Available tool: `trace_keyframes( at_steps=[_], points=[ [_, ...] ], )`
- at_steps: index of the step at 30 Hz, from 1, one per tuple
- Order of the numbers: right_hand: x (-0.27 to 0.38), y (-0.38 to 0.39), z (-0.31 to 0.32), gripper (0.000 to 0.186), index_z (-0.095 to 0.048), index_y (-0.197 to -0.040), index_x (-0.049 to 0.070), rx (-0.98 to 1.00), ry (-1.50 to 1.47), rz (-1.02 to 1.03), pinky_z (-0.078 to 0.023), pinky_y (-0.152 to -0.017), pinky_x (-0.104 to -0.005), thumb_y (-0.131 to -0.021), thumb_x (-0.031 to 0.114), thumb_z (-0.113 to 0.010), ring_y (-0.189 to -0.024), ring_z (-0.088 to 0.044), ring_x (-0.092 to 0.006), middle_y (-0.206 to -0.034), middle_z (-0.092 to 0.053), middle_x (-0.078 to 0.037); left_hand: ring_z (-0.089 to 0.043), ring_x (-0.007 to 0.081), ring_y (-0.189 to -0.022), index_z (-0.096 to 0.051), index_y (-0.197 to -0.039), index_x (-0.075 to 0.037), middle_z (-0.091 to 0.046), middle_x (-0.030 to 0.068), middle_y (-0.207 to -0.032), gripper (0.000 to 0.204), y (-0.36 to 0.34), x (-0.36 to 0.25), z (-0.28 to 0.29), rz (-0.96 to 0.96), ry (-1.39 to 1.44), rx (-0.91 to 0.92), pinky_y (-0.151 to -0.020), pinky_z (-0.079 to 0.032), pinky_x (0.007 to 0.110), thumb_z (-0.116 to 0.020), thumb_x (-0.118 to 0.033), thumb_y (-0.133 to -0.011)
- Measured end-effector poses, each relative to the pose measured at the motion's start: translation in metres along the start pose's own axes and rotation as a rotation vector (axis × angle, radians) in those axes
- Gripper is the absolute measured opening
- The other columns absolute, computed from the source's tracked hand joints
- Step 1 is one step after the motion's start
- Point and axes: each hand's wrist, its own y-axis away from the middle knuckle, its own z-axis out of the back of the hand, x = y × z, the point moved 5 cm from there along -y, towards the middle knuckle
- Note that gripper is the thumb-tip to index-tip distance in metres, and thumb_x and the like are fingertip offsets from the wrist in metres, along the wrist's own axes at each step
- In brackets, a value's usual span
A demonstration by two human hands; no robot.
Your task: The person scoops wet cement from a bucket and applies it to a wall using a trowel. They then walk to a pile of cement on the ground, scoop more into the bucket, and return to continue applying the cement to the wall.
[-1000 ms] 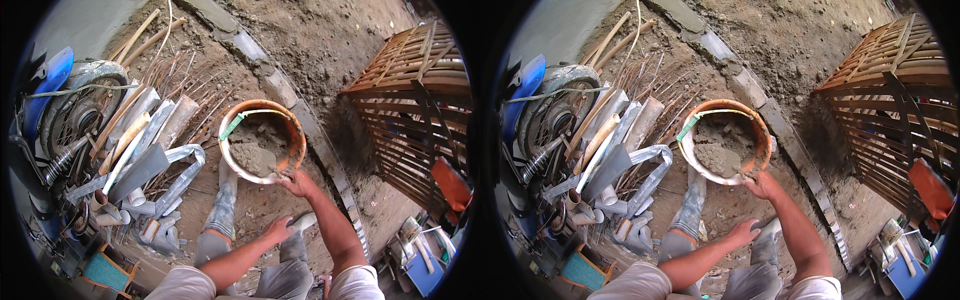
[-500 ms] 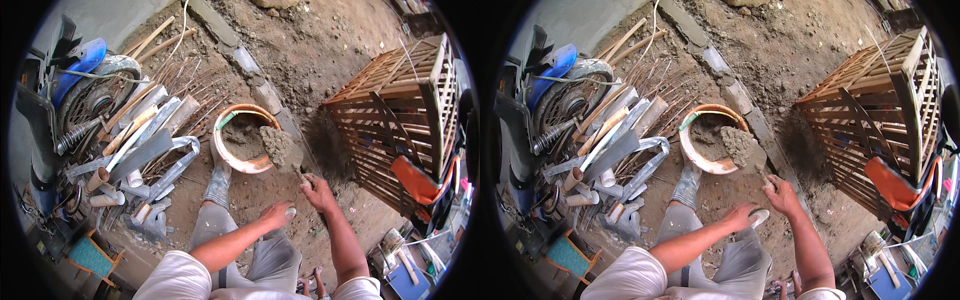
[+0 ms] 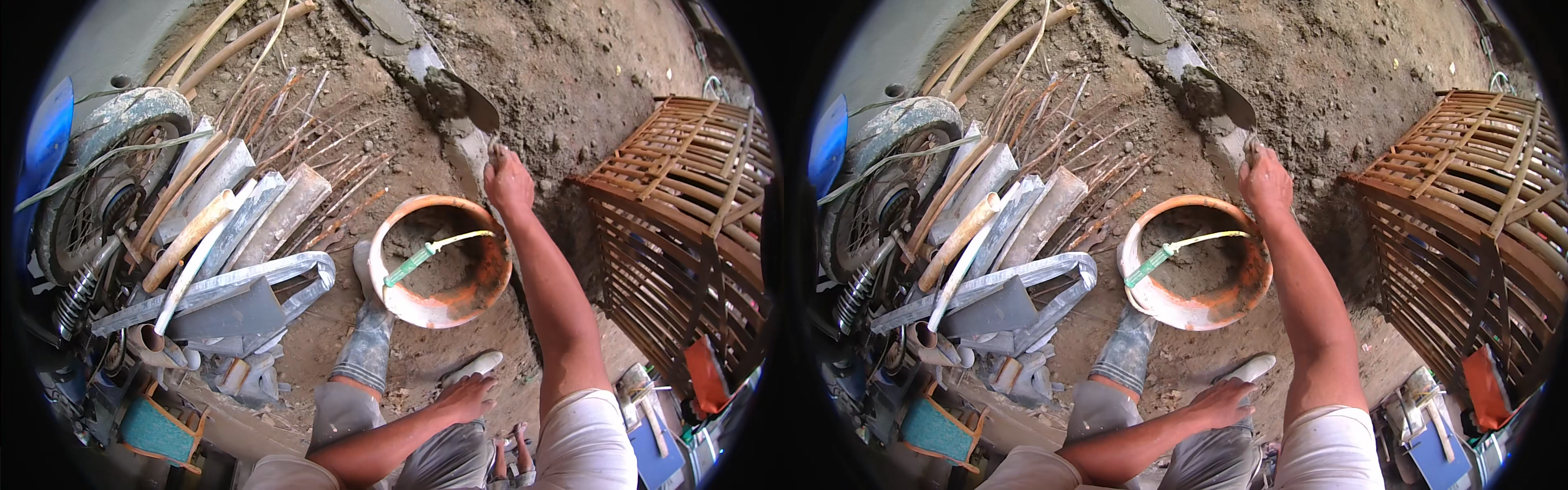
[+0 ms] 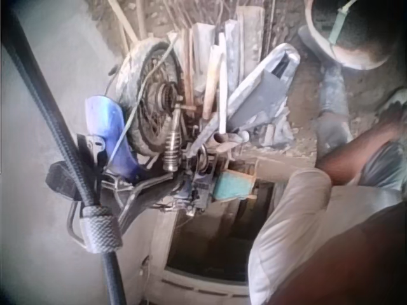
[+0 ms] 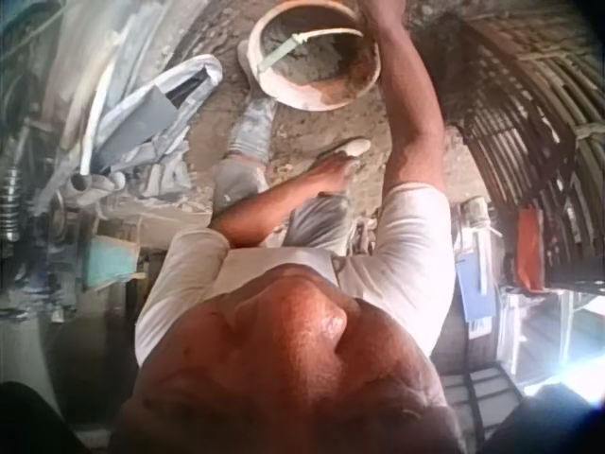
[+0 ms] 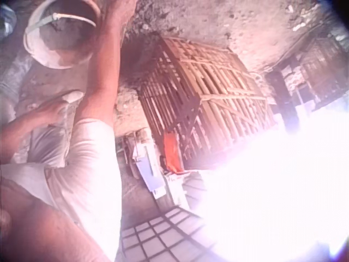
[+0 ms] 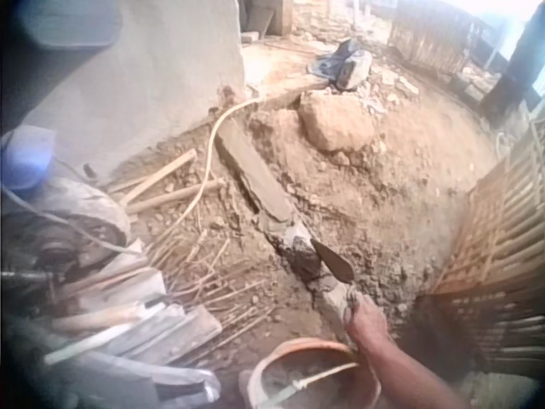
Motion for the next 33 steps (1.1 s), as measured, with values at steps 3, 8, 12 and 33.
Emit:
trace_keyframes(
  at_steps=[3,8,12,33],
  points=[
    [0.009,0.004,0.004,0.04,-0.058,-0.123,0.005,-0.088,-0.034,-0.083,-0.051,-0.087,-0.0478,-0.089,0.026,-0.061,-0.101,-0.063,-0.0392,-0.11,-0.063,-0.019,-0.045,0.0373,-0.13,-0.044,-0.143,-0.011,-0.046,0.0188,-0.14,0.058,0.004,-0.008,0.014,0.021,-0.009,0.012,-0.108,-0.038,0.047,-0.059,-0.038,-0.094],
    [0.025,0.04,0.053,0.033,-0.057,-0.113,0.001,-0.03,-0.624,-0.367,-0.053,-0.066,-0.038,-0.09,0.024,-0.062,-0.07,-0.065,-0.0253,-0.081,-0.063,-0.013,-0.046,0.0375,-0.13,-0.045,-0.143,-0.011,-0.047,0.0202,-0.139,0.059,0.005,-0.017,0.018,-0.016,0.01,-0.012,-0.108,-0.039,0.046,-0.059,-0.038,-0.093],
    [0.06,0.019,0.077,0.027,-0.055,-0.103,0.0,-0.016,-0.942,-0.352,-0.049,-0.053,-0.0305,-0.09,0.022,-0.062,-0.056,-0.056,-0.0133,-0.075,-0.058,-0.007,-0.046,0.0369,-0.13,-0.045,-0.143,-0.01,-0.047,0.0204,-0.14,0.059,0.0,-0.019,0.028,-0.006,0.001,-0.025,-0.108,-0.038,0.046,-0.059,-0.038,-0.093],
    [-0.025,-0.061,-0.08,0.044,-0.055,-0.129,0.012,0.267,-0.032,-0.124,-0.051,-0.088,-0.0509,-0.09,0.034,-0.058,-0.1,-0.064,-0.0411,-0.105,-0.068,-0.023,-0.049,0.0363,-0.126,-0.047,-0.138,-0.007,-0.051,0.0207,-0.135,0.056,0.0,-0.008,0.031,-0.087,0.137,-0.036,-0.107,-0.04,0.046,-0.058,-0.038,-0.094]
  ],
)
